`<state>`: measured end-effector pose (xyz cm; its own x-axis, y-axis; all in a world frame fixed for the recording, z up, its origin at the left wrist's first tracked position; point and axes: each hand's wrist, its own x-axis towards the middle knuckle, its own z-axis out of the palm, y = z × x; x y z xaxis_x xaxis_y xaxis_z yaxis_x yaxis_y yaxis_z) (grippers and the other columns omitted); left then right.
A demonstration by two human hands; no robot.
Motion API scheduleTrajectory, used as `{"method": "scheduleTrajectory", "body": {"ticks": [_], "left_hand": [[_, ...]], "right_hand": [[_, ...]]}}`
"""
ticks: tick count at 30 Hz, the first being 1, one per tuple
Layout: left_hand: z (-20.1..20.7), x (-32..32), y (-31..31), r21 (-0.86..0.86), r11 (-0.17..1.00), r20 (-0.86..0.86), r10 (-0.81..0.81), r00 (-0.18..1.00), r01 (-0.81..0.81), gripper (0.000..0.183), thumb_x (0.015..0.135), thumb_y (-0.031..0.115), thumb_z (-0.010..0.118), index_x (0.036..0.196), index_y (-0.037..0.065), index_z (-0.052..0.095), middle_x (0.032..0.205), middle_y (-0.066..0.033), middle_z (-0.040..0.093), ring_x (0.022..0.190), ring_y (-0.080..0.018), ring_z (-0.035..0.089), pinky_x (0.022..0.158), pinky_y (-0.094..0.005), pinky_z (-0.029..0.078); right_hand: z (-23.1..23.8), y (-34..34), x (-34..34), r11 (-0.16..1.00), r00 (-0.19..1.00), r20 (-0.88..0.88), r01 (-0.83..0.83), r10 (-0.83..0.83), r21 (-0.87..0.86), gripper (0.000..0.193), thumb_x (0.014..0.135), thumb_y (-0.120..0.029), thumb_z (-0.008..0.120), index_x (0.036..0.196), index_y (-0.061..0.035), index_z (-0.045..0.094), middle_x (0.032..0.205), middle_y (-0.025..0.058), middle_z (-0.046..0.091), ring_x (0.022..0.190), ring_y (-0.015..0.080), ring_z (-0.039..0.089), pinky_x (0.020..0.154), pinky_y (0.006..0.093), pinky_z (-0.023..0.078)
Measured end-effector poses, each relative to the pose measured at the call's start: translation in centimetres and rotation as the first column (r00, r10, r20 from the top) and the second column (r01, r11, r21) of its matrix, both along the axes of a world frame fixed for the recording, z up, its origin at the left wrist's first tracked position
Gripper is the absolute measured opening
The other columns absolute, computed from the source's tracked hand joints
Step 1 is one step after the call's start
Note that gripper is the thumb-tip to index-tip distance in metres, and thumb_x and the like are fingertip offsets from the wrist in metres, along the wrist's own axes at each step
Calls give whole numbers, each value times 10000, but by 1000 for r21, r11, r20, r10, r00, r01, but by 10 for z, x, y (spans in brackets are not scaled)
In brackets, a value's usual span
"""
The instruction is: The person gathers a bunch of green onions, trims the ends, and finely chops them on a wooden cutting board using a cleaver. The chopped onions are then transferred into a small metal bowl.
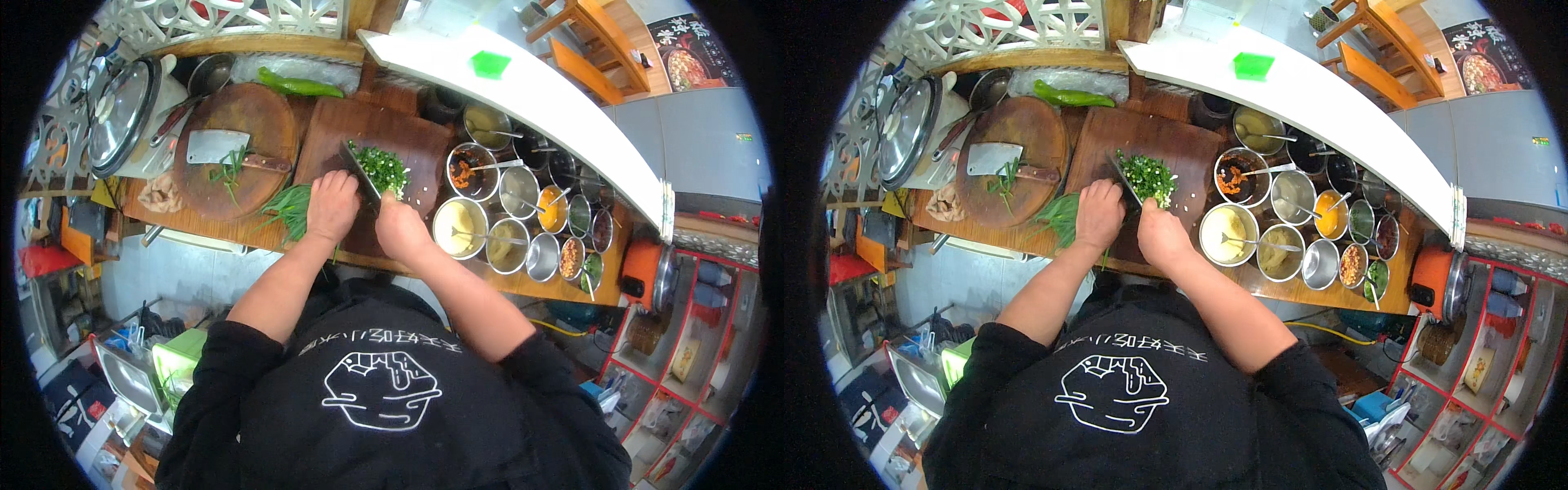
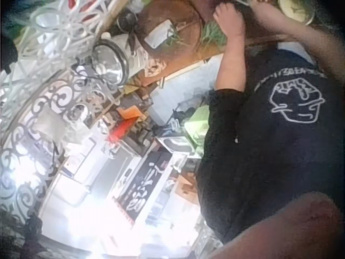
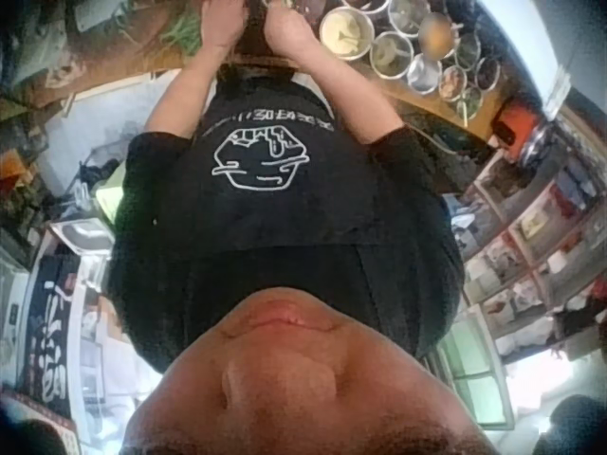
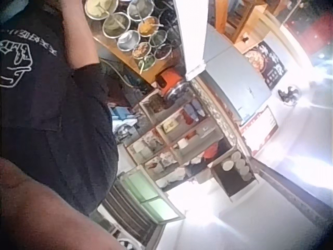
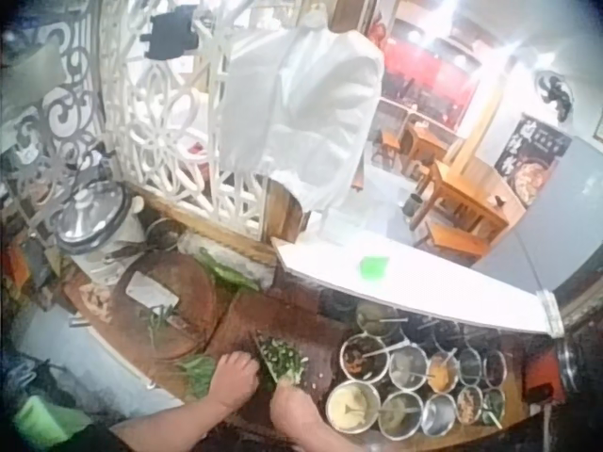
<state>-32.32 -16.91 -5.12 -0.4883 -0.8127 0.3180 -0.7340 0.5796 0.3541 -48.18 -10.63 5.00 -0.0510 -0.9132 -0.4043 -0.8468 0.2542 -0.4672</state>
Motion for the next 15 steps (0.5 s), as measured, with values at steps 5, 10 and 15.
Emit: {"method": "scheduleTrajectory", "body": {"ticks": [5, 10, 15], "left_hand": [[-2, 2, -1, -15, 1000, -39, 2, 999, -2, 239, 817, 131, 711, 1047, 90, 660, 1125, -109, 657, 1132, -326, 612, 961, -469, 480], [-4, 4, 0, -10, 1000, -36, 17, 999, -17, 225, 817, 111, 686, 1037, 82, 651, 1094, -116, 639, 1100, -336, 600, 943, -479, 479], [4, -2, -4, -73, 997, -85, -12, 996, 5, 163, 845, 128, 673, 995, 70, 645, 1076, -127, 639, 1100, -344, 599, 946, -487, 478]], "right_hand": [[-5, -6, -6, 999, 1000, 7, -13, 14, -51, 144, 969, -10, 469, 1067, 64, 546, 993, 375, 718, 939, 548, 722, 856, 598, 589], [34, -6, -8, 997, 998, 0, -70, 70, 22, 140, 951, -1, 492, 1069, 56, 540, 955, 380, 711, 965, 551, 713, 866, 604, 578], [-26, 5, -2, 996, 999, 37, 29, -26, -79, 147, 932, -12, 557, 1064, 44, 525, 892, 369, 706, 898, 550, 712, 818, 605, 582]]}}
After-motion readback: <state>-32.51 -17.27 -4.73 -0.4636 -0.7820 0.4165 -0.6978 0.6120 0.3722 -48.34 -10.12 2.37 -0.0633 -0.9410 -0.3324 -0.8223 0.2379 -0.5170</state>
